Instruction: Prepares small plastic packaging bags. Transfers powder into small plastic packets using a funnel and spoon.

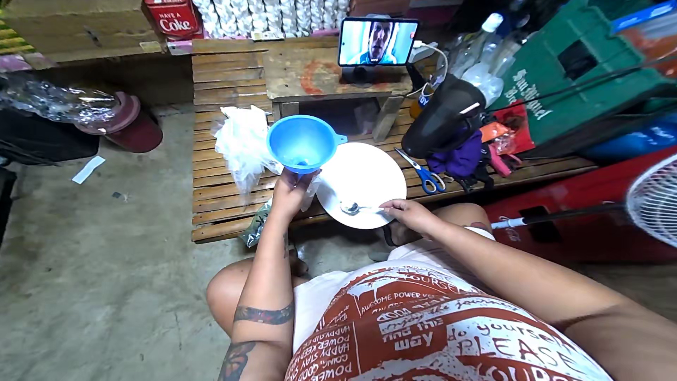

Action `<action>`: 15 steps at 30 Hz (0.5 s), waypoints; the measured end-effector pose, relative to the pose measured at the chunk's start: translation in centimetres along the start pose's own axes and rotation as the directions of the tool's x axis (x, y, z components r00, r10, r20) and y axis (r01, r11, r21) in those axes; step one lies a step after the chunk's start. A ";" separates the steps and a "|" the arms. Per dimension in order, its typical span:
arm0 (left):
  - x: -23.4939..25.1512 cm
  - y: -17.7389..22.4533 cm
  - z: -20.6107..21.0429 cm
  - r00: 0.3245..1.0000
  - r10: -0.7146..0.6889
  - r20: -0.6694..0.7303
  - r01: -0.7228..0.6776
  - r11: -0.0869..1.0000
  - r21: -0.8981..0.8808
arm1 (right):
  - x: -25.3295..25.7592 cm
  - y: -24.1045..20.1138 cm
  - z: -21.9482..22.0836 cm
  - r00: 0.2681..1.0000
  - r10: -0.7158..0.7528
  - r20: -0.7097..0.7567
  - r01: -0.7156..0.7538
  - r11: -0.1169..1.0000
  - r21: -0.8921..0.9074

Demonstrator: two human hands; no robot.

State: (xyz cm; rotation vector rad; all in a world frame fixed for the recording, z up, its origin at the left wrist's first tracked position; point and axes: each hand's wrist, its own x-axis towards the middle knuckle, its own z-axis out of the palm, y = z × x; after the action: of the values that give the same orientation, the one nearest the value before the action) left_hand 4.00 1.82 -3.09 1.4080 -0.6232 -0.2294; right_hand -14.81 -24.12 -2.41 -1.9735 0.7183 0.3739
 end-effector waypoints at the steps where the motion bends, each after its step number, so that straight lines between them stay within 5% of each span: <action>1: 0.0 -0.1 0.0 1.000 0.002 0.000 -0.002 1.000 0.001 | 0.2 0.3 -0.1 0.999 -0.039 -0.016 0.039 0.999 -0.029; 5: 0.0 -0.2 -0.1 1.000 0.020 0.003 -0.020 1.000 -0.002 | 0.5 0.3 -1.4 0.973 -0.217 -0.084 0.182 0.936 -0.302; 9: 0.1 -0.1 0.0 1.000 0.016 0.008 -0.016 1.000 0.023 | -0.1 -0.8 -2.6 0.832 -0.548 -0.087 0.358 0.650 -0.670; 12: 0.1 0.1 0.2 1.000 0.008 0.012 -0.009 0.998 0.057 | -0.6 -1.9 -2.9 0.734 -0.677 -0.052 0.394 0.488 -0.779; 15: 0.1 -0.2 0.1 1.000 0.008 0.026 -0.009 0.998 0.054 | -0.4 -2.3 -2.7 0.748 -0.657 -0.093 0.357 0.517 -0.778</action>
State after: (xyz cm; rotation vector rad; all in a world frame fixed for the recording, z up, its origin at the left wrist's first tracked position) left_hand 4.03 1.61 -3.25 1.4564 -0.6606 -0.2250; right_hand -13.78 -25.50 0.71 -2.9674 0.1241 -0.1624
